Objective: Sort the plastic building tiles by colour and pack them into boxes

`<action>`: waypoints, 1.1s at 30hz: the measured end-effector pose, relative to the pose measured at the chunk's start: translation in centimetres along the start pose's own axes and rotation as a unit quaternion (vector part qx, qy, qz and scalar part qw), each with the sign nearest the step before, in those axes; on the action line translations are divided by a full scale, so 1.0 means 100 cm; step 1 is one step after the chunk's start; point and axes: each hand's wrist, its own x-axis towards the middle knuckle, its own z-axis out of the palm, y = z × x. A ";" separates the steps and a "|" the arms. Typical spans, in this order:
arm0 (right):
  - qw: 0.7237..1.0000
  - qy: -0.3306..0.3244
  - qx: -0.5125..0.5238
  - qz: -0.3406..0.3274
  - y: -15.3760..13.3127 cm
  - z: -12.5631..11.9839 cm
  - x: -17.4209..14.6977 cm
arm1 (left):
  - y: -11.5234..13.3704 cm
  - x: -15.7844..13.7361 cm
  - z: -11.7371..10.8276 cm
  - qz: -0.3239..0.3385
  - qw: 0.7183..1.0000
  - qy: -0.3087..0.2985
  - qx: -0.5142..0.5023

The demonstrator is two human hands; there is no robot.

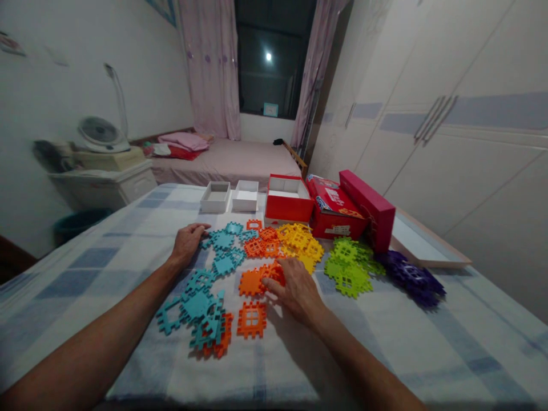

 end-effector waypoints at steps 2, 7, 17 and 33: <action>0.999 -0.020 -0.046 0.011 -0.002 0.003 0.001 | 0.000 0.000 0.000 -0.001 1.000 0.000 0.002; 0.993 -0.049 -0.104 0.039 -0.007 0.002 -0.002 | 0.001 0.000 0.001 -0.003 1.000 -0.001 0.003; 0.996 -0.050 -0.078 0.018 -0.001 -0.005 -0.015 | 0.004 -0.001 0.001 0.001 1.000 0.001 0.016; 0.994 -0.069 0.034 0.076 -0.006 -0.011 -0.015 | 0.004 -0.002 0.001 0.010 0.999 0.001 0.035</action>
